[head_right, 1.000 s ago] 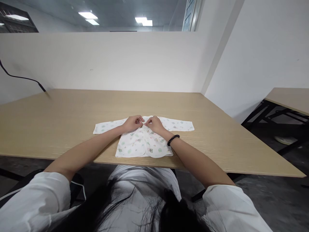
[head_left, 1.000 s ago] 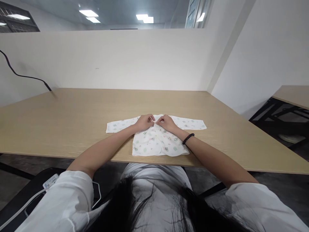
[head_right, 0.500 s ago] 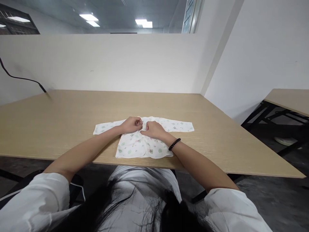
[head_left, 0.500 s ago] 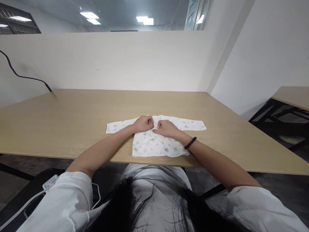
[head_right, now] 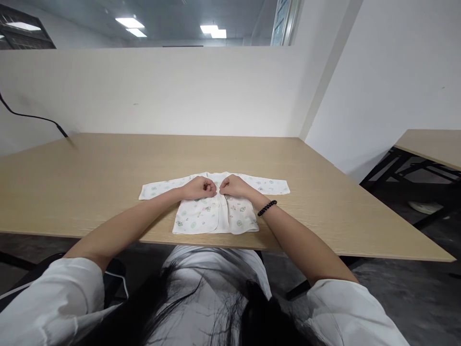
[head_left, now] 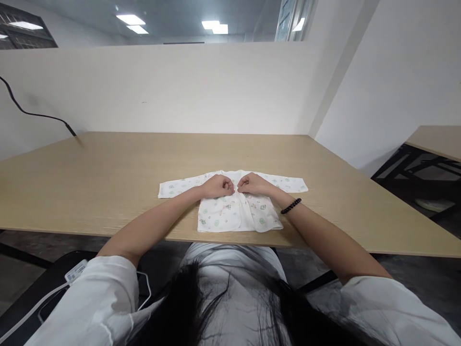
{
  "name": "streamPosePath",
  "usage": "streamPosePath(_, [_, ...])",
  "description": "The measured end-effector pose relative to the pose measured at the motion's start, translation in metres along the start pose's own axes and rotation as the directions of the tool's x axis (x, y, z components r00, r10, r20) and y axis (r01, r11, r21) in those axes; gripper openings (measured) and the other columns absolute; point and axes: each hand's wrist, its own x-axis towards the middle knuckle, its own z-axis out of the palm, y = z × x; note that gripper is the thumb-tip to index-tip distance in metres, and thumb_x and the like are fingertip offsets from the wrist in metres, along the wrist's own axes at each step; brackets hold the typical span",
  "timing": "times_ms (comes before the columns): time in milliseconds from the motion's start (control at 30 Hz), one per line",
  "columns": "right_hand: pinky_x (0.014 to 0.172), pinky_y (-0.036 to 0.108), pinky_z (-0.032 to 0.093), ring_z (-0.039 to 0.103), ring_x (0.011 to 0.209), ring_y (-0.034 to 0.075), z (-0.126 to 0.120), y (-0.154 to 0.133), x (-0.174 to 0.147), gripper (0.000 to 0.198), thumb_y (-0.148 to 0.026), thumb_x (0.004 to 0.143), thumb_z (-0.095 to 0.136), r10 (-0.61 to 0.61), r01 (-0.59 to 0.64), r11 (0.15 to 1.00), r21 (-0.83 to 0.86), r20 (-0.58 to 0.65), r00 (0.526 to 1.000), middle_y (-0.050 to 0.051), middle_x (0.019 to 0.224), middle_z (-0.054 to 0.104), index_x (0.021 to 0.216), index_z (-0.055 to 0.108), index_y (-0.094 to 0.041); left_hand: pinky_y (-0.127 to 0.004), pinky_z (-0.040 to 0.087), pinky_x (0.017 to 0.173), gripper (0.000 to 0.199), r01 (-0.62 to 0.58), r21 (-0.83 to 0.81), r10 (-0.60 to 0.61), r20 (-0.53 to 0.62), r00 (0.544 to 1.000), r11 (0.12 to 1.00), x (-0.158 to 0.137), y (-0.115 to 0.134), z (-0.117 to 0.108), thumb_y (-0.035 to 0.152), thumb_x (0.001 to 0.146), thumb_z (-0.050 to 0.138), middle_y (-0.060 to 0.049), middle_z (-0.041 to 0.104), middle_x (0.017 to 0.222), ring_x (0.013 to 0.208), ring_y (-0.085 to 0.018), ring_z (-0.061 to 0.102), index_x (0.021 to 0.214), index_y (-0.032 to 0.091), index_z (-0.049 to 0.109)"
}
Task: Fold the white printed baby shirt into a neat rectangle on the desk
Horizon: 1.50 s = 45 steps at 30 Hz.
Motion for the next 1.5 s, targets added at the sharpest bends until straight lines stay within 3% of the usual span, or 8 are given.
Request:
streamPosePath(133, [0.047,0.023,0.032,0.049,0.05,0.01,0.002,0.002,0.002,0.009,-0.018,0.065,0.064,0.02,-0.02,1.0,0.024,-0.022,1.0,-0.002,0.056,0.061,0.072,0.069,-0.016,-0.022,0.034,0.052,0.013,0.005,-0.052,-0.003,0.037,0.999,0.999,0.001,-0.002,-0.001,0.027,0.068,0.069,0.004,0.052,0.053,0.05,-0.009,0.044,0.074,0.016,0.072])
streamPosePath(500, [0.055,0.024,0.038,0.057,0.064,0.014,-0.001,0.001,0.004,0.006,-0.017,0.06,0.066,0.039,-0.04,0.999,-0.008,-0.132,0.991,0.001,0.065,0.068,0.065,0.068,-0.016,-0.023,0.03,0.051,0.027,0.061,-0.197,-0.042,0.099,0.994,0.979,0.005,-0.007,-0.001,0.041,0.066,0.076,0.004,0.049,0.054,0.05,-0.008,0.04,0.072,0.014,0.072])
streamPosePath(767, [0.047,0.025,0.028,0.039,0.048,0.01,-0.001,0.001,0.002,0.015,-0.029,0.069,0.064,0.01,-0.009,0.999,0.05,-0.016,1.0,-0.004,0.048,0.05,0.061,0.065,-0.016,-0.024,0.026,0.05,0.041,0.058,-0.239,-0.015,0.179,0.984,0.969,0.003,-0.006,-0.007,0.053,0.068,0.076,0.004,0.047,0.057,0.052,-0.008,0.035,0.077,0.014,0.073])
streamPosePath(967, [0.043,0.024,0.024,0.033,0.043,0.008,-0.003,0.001,0.003,0.016,-0.031,0.069,0.067,0.024,-0.024,0.995,0.094,0.006,1.0,-0.005,0.049,0.049,0.069,0.069,-0.016,-0.024,0.026,0.051,0.038,0.055,-0.262,0.001,0.212,0.977,0.964,0.004,-0.009,-0.01,0.051,0.07,0.075,0.004,0.047,0.059,0.053,-0.008,0.034,0.081,0.015,0.072])
streamPosePath(1233, [0.044,0.023,0.027,0.039,0.047,0.008,-0.005,-0.001,0.001,0.015,-0.027,0.068,0.066,0.0,-0.006,0.992,0.128,0.042,0.999,-0.002,0.057,0.059,0.075,0.072,-0.015,-0.023,0.028,0.052,0.035,0.06,-0.285,0.004,0.219,0.976,0.957,0.007,-0.015,-0.013,0.046,0.072,0.076,0.002,0.051,0.063,0.054,-0.008,0.036,0.085,0.014,0.073])
streamPosePath(1500, [0.044,0.023,0.028,0.043,0.047,0.009,-0.001,-0.002,-0.001,0.01,-0.025,0.066,0.067,0.005,-0.005,0.992,0.125,0.006,1.0,-0.004,0.053,0.057,0.071,0.069,-0.016,-0.023,0.027,0.051,0.035,0.067,-0.3,-0.004,0.205,0.979,0.952,0.006,-0.014,-0.012,0.047,0.069,0.077,0.003,0.052,0.063,0.054,-0.008,0.037,0.08,0.014,0.071])
